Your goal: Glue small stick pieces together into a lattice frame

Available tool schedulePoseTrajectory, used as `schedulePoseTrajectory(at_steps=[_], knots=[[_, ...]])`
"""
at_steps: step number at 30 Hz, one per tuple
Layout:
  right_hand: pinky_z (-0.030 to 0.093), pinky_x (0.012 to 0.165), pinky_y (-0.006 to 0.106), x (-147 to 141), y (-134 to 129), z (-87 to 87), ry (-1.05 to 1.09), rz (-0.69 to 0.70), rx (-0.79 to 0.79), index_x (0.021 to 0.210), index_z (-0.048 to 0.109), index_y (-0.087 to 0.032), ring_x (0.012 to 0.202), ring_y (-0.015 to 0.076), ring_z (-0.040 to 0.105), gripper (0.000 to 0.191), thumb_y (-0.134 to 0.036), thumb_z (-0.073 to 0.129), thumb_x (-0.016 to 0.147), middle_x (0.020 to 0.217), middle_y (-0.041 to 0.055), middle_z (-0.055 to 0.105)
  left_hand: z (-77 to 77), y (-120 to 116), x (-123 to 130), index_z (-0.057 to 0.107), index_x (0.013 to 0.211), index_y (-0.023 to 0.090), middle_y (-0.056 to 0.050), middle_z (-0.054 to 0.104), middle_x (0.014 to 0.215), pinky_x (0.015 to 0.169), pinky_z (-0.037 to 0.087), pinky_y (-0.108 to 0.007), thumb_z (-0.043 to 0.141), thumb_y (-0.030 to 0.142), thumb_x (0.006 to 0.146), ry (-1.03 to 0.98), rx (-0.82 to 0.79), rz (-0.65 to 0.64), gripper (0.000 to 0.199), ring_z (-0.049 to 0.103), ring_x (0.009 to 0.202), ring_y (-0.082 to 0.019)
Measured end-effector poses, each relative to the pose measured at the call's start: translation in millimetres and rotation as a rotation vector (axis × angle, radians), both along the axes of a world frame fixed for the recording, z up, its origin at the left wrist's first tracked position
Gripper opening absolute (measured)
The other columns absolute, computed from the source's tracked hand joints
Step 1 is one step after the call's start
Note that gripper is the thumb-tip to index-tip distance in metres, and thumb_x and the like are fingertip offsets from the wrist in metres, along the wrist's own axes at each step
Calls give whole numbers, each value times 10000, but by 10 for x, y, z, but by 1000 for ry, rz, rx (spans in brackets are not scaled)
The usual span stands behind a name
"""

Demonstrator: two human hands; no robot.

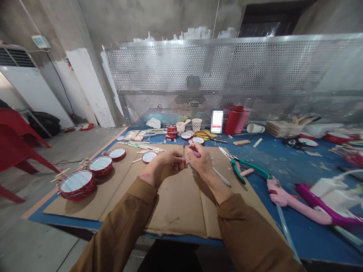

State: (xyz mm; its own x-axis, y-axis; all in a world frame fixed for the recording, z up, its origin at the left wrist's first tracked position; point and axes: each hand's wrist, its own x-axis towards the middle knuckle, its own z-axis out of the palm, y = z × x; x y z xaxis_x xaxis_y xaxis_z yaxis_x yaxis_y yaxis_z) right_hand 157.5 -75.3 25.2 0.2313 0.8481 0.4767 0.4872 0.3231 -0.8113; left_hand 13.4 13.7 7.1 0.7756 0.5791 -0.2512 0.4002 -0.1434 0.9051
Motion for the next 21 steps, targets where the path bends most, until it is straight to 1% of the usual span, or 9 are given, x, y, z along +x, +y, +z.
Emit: schedulePoseTrajectory(at_steps=[6,9,15,18,21], knots=[[398,458,255,-3,3,2,44,16,-27,753,570,-238,518,151,518,292,-528,586,787,598,-4,576,10,-12,-3,615,704,122,-17,616,596,589,430,-234,687,411,808,-11,-16,9,316,545,513,-83],[418,478,261,1,4,-3,53,13,-14,761,570,-240,533,155,530,286,-523,588,792,614,-4,579,33,-23,-8,622,706,117,-19,615,599,599,430,-243,703,386,795,-3,-18,13,295,553,519,-90],[435,497,266,3,-6,5,26,2,-28,761,574,-237,547,163,552,273,-508,584,795,609,-3,583,33,-34,-14,617,733,115,-9,608,593,601,432,-244,644,320,847,-20,-21,19,236,550,517,-88],[437,501,264,-4,-6,9,53,-7,-25,771,578,-236,556,163,559,275,-510,589,787,621,2,601,21,-30,-14,623,749,111,-9,608,595,599,435,-249,649,321,843,-34,-22,13,232,546,511,-89],[426,499,258,-12,-17,26,30,15,-41,766,583,-227,557,161,558,294,-520,585,786,610,3,597,16,-19,-14,625,756,108,-14,615,605,592,433,-245,642,309,841,-31,-20,-7,219,556,514,-91]])
